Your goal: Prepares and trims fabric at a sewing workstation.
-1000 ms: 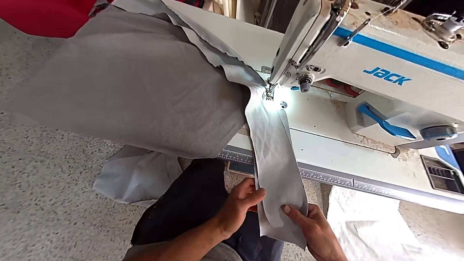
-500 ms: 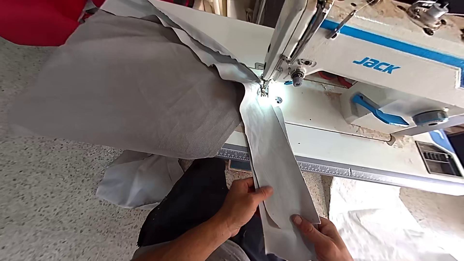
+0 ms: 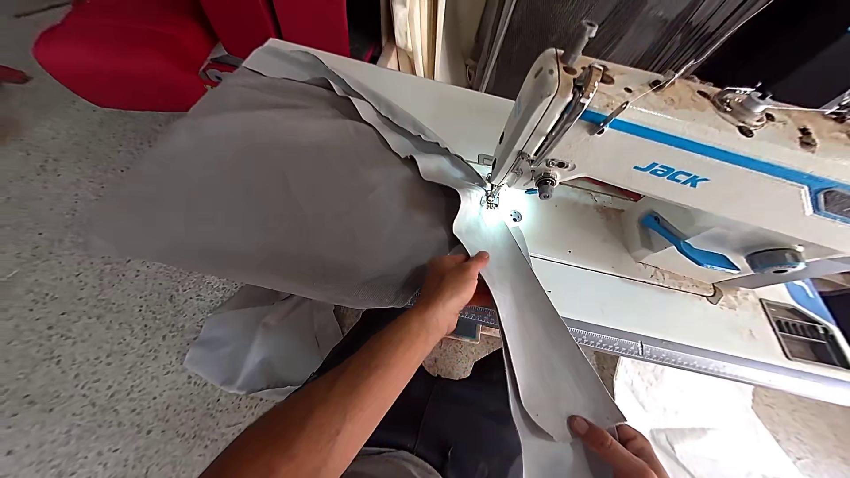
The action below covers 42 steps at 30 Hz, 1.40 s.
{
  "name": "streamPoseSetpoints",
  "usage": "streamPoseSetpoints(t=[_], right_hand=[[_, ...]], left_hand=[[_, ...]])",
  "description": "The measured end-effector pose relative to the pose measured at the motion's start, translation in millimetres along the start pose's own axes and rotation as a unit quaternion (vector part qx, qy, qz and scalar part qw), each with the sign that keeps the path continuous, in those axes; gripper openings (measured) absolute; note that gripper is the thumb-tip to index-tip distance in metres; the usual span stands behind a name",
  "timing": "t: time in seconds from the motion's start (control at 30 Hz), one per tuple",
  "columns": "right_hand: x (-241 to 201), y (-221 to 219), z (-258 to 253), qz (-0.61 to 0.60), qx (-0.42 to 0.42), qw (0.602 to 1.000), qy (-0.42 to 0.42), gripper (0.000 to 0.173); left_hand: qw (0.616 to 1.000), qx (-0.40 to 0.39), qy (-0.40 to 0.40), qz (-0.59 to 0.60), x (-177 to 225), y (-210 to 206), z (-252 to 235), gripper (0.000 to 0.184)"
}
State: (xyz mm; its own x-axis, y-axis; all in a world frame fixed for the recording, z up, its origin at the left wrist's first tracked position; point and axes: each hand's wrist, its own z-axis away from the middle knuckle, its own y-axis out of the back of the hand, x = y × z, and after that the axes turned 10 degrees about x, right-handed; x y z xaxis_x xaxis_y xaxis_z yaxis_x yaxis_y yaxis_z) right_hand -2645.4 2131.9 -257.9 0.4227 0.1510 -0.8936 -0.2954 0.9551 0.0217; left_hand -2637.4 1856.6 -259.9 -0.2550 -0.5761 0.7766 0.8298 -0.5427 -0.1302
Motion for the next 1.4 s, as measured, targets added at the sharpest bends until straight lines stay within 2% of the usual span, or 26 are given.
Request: streamPoseSetpoints(t=[0.17,0.23,0.37,0.47,0.53,0.73,1.03,1.27,1.4], right_hand=[[8.0,-5.3,-7.4,-0.053,0.085,0.995,0.006,0.024],[14.8,-1.7,-7.3,-0.072,0.092,0.993,0.007,0.024],[30.5,5.4,-7.5,-0.073,0.05,0.996,0.021,0.025],[37.4,8.2,-10.5,-0.085,0.014,0.996,0.03,0.023],[38.4,8.8,-13.9,-0.093,0.001,0.995,0.047,0.023],[39.9,17.0,-22.9,-0.095,0.004,0.994,0.061,0.022],[42.6,23.5,-32.7,-0.094,0.028,0.995,0.016,0.021],[50.4,23.4,-33.8,-0.099,0.012,0.995,0.009,0.02],[44.2,25.7,-31.1,-0.126,0.013,0.992,-0.007,0.024]], left_hand=[[0.999,0.024,0.024,-0.028,26.5,-2.1,-13.4,0.028],[0.998,0.034,0.025,-0.042,28.7,-1.8,-13.6,0.025],[0.994,0.046,0.04,-0.088,32.1,-2.2,-18.3,0.03],[0.992,0.049,0.065,-0.1,39.7,-9.5,-25.6,0.047],[0.99,0.054,0.069,-0.109,42.9,-16.0,-29.7,0.049],[0.989,0.079,0.03,-0.125,41.9,-19.8,-32.6,0.04],[0.99,0.09,-0.002,-0.108,34.9,-22.7,-27.4,0.042],[0.979,0.14,-0.116,-0.092,32.5,-10.0,-25.6,0.031],[0.989,0.102,-0.061,-0.084,44.1,-7.7,-26.8,0.028]])
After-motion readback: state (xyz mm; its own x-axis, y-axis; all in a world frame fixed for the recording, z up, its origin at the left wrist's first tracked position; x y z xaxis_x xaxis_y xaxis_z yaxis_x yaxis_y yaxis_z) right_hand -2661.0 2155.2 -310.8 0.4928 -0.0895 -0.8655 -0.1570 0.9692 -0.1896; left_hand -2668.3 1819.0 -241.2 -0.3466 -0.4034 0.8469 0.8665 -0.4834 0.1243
